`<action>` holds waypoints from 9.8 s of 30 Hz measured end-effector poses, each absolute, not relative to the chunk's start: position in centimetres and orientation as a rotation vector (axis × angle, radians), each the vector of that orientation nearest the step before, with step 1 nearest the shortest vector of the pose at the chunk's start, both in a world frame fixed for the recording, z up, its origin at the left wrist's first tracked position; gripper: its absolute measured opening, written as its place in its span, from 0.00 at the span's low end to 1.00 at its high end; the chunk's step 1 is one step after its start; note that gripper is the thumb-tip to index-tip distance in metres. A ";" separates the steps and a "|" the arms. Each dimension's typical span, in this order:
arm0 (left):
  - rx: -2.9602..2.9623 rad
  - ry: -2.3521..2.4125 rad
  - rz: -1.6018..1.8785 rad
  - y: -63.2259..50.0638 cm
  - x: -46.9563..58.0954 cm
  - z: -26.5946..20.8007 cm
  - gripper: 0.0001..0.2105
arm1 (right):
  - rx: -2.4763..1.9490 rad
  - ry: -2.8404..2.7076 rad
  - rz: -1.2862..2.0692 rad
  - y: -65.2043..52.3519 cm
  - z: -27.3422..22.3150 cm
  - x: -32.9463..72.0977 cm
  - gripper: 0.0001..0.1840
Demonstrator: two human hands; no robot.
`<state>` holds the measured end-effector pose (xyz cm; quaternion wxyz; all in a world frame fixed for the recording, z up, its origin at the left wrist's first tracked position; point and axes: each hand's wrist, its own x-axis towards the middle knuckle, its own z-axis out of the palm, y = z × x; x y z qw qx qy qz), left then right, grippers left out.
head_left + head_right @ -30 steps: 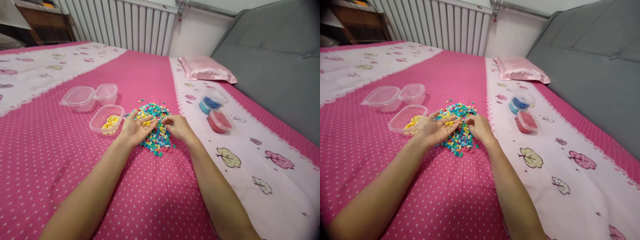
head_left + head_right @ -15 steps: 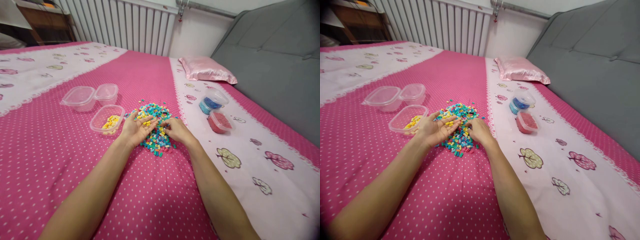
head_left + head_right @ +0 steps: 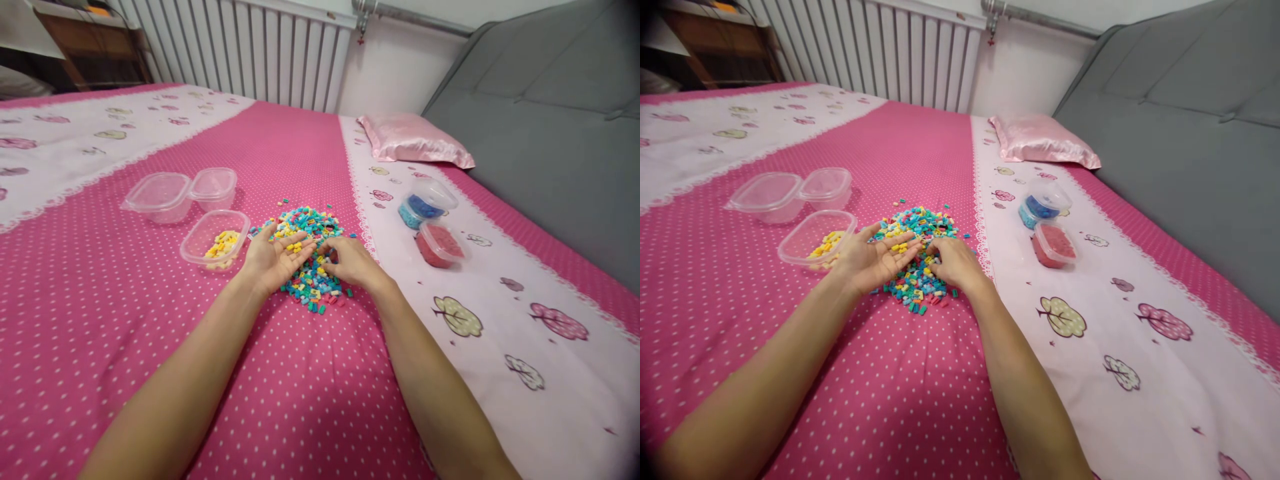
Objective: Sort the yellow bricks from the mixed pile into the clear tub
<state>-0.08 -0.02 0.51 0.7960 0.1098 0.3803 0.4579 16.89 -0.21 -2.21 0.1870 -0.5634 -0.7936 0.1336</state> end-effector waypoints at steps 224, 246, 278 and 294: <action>0.311 0.715 0.822 -0.5 -0.1 0.1 0.22 | -1.395 -1.769 0.474 -1.0 0.4 17.1 0.11; 0.272 0.640 0.781 -0.4 -0.2 0.0 0.26 | -1.366 -1.900 0.615 -1.5 1.1 17.6 0.07; 0.302 0.683 0.811 -0.4 -0.3 0.0 0.26 | -1.531 -1.830 0.478 -1.6 1.3 17.7 0.07; 0.304 0.625 0.762 -0.5 -0.3 -0.1 0.27 | -1.279 -1.805 0.452 -1.7 1.2 16.3 0.12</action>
